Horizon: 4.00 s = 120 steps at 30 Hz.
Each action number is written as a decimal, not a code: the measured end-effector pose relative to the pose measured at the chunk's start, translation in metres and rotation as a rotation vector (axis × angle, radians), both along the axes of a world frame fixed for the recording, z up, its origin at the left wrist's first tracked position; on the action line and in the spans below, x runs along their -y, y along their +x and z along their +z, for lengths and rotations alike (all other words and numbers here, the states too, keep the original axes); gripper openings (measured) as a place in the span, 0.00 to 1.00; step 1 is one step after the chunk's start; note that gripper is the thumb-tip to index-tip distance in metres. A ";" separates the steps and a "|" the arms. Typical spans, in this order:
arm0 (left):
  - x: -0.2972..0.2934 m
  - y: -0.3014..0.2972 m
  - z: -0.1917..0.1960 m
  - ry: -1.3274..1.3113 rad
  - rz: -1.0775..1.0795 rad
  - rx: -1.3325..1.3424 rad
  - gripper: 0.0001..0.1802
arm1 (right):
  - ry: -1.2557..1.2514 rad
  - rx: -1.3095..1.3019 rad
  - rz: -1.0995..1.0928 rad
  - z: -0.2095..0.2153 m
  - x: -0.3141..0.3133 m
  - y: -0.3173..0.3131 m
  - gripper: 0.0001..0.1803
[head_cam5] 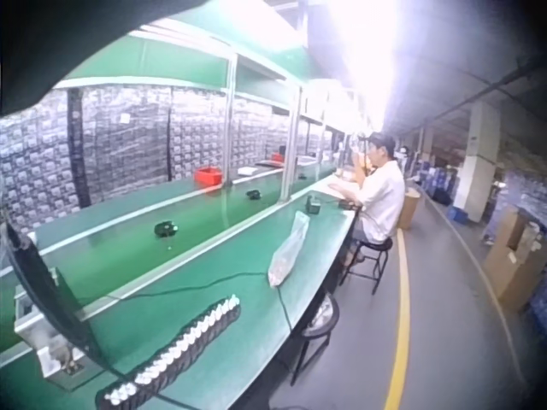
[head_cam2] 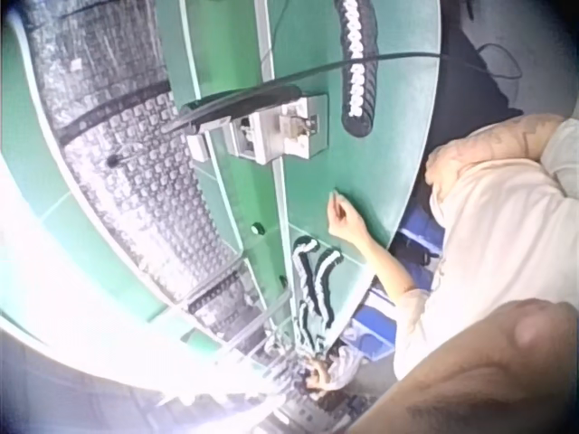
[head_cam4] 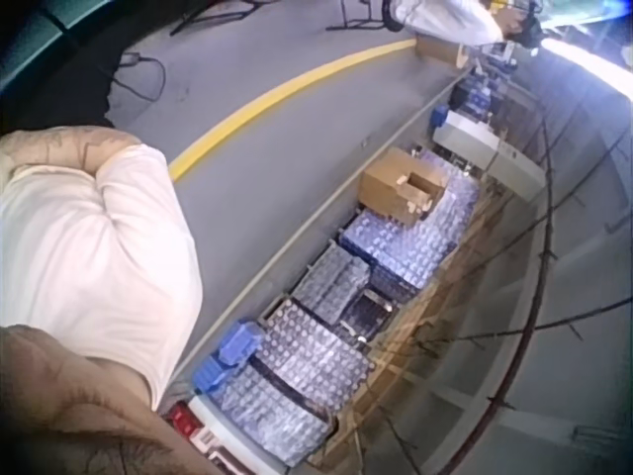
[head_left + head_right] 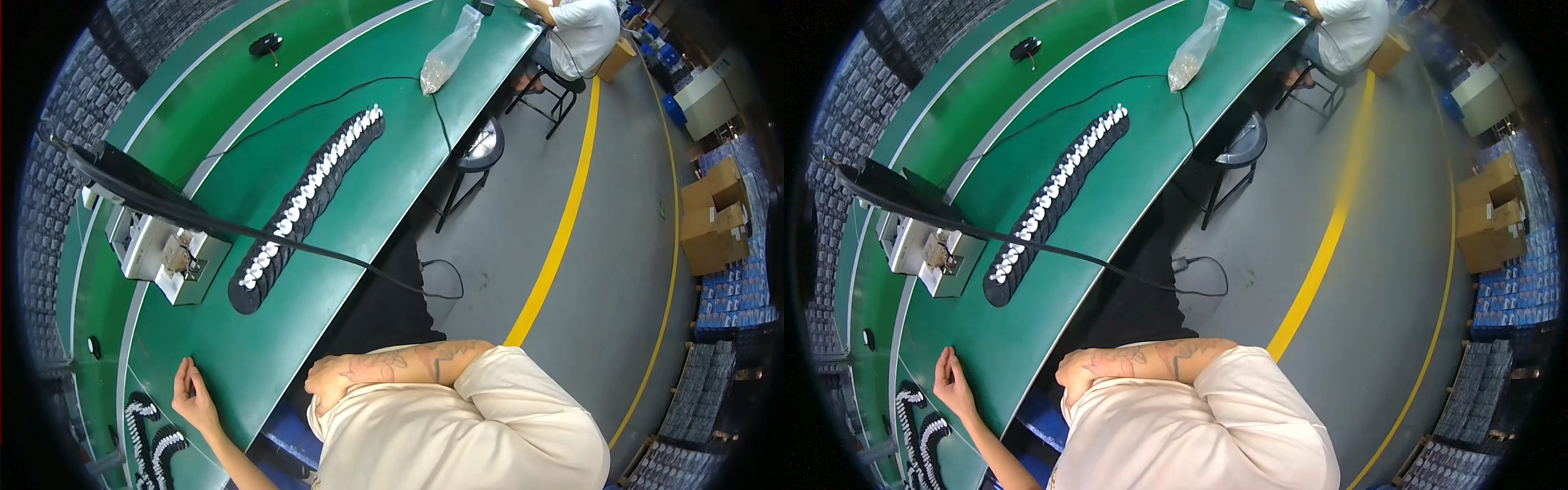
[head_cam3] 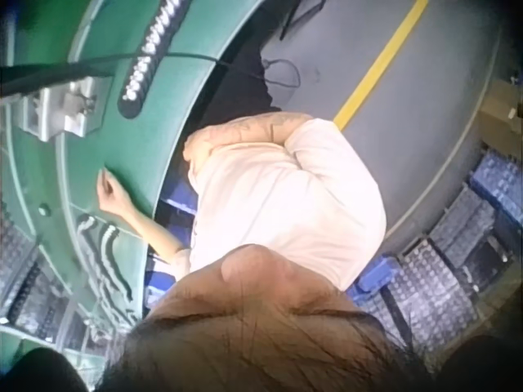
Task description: Use an electric screwdriver to attach fans to electronic components on a factory assembly line.
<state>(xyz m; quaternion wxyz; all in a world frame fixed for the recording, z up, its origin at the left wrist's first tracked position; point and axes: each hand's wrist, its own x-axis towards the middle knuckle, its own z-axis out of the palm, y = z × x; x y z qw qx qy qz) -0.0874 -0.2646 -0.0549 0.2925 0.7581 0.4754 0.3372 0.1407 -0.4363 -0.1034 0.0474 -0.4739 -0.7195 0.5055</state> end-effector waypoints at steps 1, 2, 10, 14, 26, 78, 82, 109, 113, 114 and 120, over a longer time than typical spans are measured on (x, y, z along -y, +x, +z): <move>0.001 0.002 0.002 -0.009 -0.001 0.006 0.15 | 0.002 0.004 0.018 0.002 0.000 -0.001 0.30; 0.004 0.004 0.005 -0.018 0.017 -0.020 0.15 | 0.004 -0.018 -0.003 0.000 0.003 -0.002 0.30; 0.004 0.003 0.001 -0.003 0.012 -0.004 0.15 | 0.022 -0.013 -0.026 -0.002 0.011 -0.003 0.29; 0.004 -0.006 0.002 -0.003 -0.009 -0.027 0.16 | 0.032 -0.040 -0.090 -0.003 0.020 0.000 0.28; 0.003 -0.005 -0.002 -0.005 -0.045 0.038 0.17 | 0.071 -0.115 -0.092 0.003 0.034 0.003 0.27; -0.319 -0.006 0.023 0.069 0.808 -0.491 0.30 | 1.285 -0.919 -0.976 0.131 -0.121 0.179 0.35; -0.339 -0.010 -0.002 0.315 0.847 -0.586 0.18 | 1.282 -0.913 -0.861 0.147 -0.150 0.166 0.40; -0.049 0.022 0.068 0.071 -0.483 -0.198 0.15 | 0.804 -0.696 -0.800 0.162 -0.175 0.178 0.49; -0.038 0.034 0.062 0.045 -0.371 -0.190 0.13 | 0.800 -0.760 -0.740 0.168 -0.176 0.172 0.45; -0.038 0.041 0.060 0.071 -0.383 -0.173 0.13 | 0.799 -0.732 -0.734 0.168 -0.174 0.174 0.44; -0.013 0.097 0.058 0.151 -0.550 -0.009 0.14 | 0.770 -0.788 -0.722 0.169 -0.168 0.178 0.43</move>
